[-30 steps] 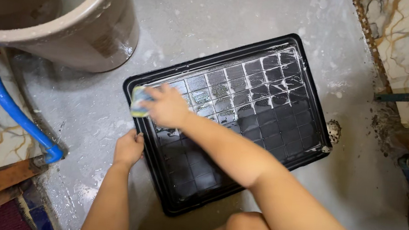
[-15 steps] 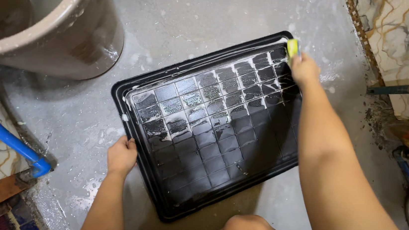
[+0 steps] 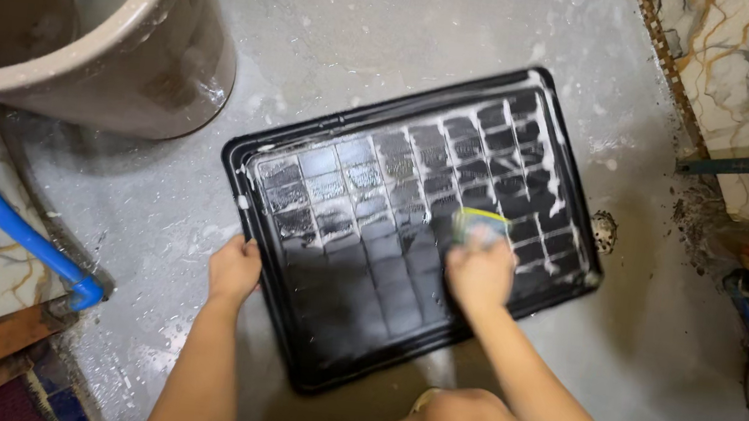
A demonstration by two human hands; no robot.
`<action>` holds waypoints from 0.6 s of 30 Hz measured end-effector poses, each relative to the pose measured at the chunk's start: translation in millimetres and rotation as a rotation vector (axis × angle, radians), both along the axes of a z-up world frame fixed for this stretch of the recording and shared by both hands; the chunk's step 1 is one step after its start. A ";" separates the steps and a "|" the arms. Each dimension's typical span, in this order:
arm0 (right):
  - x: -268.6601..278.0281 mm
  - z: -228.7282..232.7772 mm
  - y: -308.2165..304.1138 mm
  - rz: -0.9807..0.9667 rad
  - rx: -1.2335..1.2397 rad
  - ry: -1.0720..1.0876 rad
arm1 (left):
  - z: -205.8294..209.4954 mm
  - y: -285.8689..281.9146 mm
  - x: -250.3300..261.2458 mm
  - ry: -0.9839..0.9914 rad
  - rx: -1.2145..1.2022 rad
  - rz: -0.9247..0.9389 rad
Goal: The person cleans a black plastic tray in a bathroom. They rinse the tray with a handheld shower head, apply liquid soap, and scrub both sides with a sponge. Finally, they rinse the soap off the tray with water.
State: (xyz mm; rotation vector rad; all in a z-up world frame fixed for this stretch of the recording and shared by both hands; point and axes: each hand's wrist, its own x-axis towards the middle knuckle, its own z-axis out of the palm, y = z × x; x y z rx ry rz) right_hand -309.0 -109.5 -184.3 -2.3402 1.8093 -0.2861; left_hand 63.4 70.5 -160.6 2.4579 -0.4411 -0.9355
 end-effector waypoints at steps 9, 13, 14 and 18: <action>63.6 258.5 8.2 0.708 0.681 0.316 | 2.4 -3.6 5.2 0.091 -0.001 0.034; 40.4 355.0 68.4 1.329 0.200 0.047 | -22.8 6.9 8.2 -0.011 -0.069 -0.041; 37.4 363.5 81.1 1.371 0.244 0.097 | -30.5 5.3 13.1 -0.241 -0.137 -0.147; 27.4 367.3 123.4 1.437 0.389 0.191 | -40.8 5.4 19.8 0.015 -0.086 -0.048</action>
